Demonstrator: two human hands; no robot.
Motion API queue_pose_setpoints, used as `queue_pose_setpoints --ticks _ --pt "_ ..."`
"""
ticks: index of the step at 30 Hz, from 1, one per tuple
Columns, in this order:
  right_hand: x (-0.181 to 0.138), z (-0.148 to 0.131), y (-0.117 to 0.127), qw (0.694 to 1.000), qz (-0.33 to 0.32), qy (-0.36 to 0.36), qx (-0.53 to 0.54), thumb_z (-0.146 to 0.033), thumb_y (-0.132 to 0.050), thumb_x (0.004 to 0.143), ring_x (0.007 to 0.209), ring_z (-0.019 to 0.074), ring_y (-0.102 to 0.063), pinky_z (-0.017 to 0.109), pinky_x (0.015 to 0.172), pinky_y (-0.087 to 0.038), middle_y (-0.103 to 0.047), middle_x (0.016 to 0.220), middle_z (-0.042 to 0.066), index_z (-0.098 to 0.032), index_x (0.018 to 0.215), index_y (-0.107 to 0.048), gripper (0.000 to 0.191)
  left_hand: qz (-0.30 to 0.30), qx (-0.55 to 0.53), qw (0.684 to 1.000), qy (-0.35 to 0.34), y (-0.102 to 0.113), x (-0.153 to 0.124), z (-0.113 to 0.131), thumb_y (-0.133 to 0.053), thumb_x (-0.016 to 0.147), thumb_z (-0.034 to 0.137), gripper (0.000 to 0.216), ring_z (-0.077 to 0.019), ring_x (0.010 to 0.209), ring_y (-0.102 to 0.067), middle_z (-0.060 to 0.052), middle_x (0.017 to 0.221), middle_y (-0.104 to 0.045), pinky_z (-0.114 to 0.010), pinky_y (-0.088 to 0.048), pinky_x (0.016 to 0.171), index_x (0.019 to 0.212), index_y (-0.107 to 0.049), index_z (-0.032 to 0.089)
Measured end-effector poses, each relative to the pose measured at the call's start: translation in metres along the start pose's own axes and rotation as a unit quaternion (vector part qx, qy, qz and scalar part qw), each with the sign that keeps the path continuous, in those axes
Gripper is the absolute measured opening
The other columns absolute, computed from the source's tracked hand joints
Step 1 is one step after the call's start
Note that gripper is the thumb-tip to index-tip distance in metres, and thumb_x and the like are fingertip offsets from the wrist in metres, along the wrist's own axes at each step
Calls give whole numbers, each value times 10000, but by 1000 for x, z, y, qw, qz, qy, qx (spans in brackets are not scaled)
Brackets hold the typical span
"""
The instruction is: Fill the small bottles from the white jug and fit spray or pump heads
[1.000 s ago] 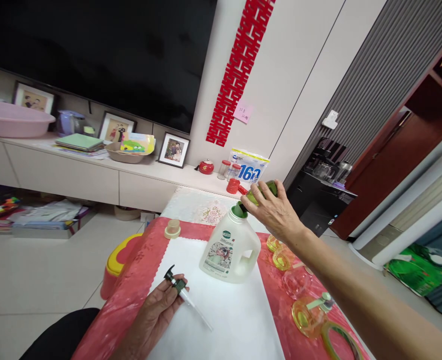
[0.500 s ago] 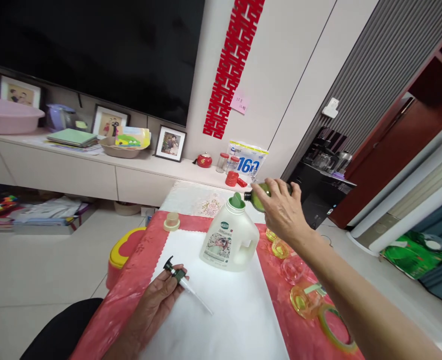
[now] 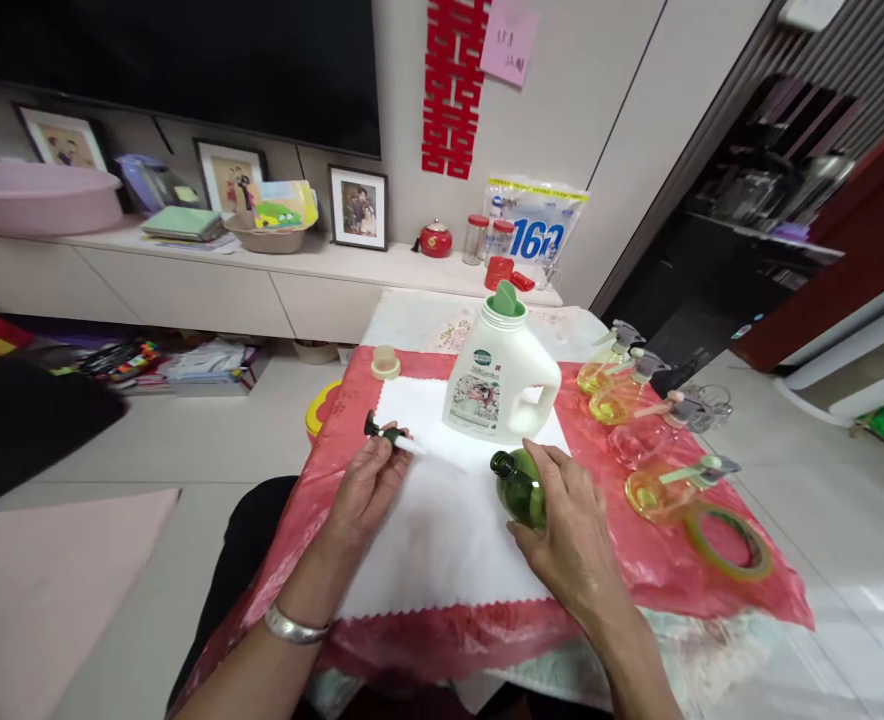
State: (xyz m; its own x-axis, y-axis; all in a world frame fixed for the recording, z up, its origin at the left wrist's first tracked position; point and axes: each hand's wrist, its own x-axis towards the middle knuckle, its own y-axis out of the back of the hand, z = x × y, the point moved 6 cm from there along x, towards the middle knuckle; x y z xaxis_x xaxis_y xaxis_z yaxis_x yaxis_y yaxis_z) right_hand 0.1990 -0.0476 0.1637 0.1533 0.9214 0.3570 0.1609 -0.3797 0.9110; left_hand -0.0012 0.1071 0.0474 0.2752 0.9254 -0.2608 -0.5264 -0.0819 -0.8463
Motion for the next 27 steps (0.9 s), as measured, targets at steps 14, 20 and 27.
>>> queue_pose_setpoints --ticks 14,20,27 --pt "-21 -35 -38 998 -37 -42 -38 -127 -584 715 1273 307 -459 532 1008 -411 -474 1402 108 -301 1456 -343 798 20 118 990 -71 -27 -50 39 -948 550 244 411 -108 836 -676 4 911 -732 -232 -570 814 902 -741 196" --pt "-24 -66 -47 997 -35 -13 71 -132 -623 701 1289 323 -441 562 1019 -405 -462 1414 114 -317 1459 -335 832 -7 204 971 -127 -31 -74 50 -904 620 249 389 -120 897 -662 -3 974 -741 -234 -532 834 970 -739 212" --pt "-23 -91 -69 970 -58 -2 236 -184 -719 687 1338 285 -416 527 1079 -403 -434 1461 76 -344 1482 -302 911 -48 309 941 -127 -35 -93 52 -872 658 243 368 -126 883 -663 2 974 -752 -229 -516 816 1005 -751 224"
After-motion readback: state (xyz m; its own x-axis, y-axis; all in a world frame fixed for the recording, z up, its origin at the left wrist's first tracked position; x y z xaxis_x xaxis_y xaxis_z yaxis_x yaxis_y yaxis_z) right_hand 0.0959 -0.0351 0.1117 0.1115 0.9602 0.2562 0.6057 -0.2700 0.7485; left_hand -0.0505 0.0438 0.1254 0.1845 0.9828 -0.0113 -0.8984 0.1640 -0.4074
